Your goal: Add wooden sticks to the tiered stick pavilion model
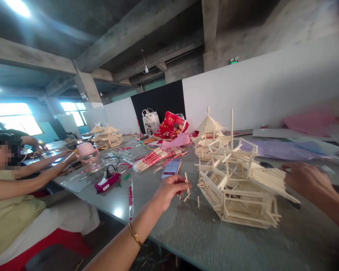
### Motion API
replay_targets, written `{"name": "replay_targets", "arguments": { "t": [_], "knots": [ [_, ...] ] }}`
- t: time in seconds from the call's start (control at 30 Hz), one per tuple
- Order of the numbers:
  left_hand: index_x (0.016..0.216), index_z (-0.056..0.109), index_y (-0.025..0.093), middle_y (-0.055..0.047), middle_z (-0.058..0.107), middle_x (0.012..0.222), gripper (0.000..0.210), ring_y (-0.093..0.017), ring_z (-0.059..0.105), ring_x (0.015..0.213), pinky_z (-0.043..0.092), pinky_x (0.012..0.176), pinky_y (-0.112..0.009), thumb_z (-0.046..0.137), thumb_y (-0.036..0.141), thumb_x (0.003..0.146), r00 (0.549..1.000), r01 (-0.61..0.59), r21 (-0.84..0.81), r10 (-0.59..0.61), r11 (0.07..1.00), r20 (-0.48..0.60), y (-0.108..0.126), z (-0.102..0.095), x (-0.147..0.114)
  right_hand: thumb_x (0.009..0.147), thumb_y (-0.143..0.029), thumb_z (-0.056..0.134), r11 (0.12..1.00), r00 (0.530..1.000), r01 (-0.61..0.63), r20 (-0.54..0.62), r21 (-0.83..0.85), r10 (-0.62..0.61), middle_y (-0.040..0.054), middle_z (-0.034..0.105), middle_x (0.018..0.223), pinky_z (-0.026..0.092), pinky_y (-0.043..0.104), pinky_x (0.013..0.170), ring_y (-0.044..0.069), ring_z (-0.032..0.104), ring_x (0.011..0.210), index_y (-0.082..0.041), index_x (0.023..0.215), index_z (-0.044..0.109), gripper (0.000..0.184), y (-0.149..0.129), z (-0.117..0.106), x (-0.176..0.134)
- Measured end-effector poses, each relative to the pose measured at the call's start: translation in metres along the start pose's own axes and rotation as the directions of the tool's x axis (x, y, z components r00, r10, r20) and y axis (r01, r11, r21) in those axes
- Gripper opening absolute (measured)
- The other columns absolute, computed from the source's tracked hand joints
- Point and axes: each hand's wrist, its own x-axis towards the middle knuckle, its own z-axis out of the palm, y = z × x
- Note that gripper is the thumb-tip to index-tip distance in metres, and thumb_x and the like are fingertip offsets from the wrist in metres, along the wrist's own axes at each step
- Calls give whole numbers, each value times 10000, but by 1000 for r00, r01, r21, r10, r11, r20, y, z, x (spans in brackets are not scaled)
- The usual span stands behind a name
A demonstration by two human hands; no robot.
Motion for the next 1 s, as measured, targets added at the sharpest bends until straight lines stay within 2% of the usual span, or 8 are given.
{"name": "replay_targets", "arguments": {
  "t": [0.1,0.17,0.3,0.5,0.8,1.0],
  "knots": [
    [761,592,147,4,662,718,254,-91,579,655,420,632,-208,701,345,645,990,-75,85,84,994,-111,-12,1,15,876,-288,392,1000,999,-9,36,-18,10,88,596,1157,441,412,770,281,539,1029,-217,1040,641,306,1,0,-1],
    [750,580,149,23,644,693,202,-98,589,660,435,664,-223,686,304,674,981,-105,164,129,981,-144,-22,0,27,857,-292,364,1000,999,-1,44,-23,2,88,600,1150,432,408,764,284,542,1019,-224,1023,645,333,0,-1,-1],
    [790,595,137,14,653,742,127,-122,614,701,476,720,-293,663,233,743,980,-107,354,158,929,-118,-37,-2,41,808,-281,369,999,998,7,58,-33,-5,95,599,1143,421,401,754,293,536,1010,-225,994,645,338,-2,-4,-4],
    [875,626,139,-7,677,824,147,-144,632,786,489,784,-344,626,268,805,989,-78,569,136,819,-61,-39,-3,37,788,-244,377,999,997,2,77,-50,2,105,587,1158,402,398,760,289,528,1023,-214,1036,643,365,-5,-7,-5],
    [887,621,144,-14,680,855,182,-142,636,787,497,767,-332,608,314,825,992,-1,656,86,754,-97,-33,0,34,818,-226,383,998,995,-9,103,-70,16,111,575,1183,389,373,747,282,527,1022,-199,1077,633,361,-8,-13,-7],
    [891,618,136,-17,658,870,196,-145,620,798,501,763,-350,600,323,835,992,35,609,46,793,-117,-35,0,37,824,-227,379,998,994,-11,111,-63,18,120,567,1199,380,388,729,292,525,1019,-189,1109,624,378,-14,-18,-10]
  ]
}}
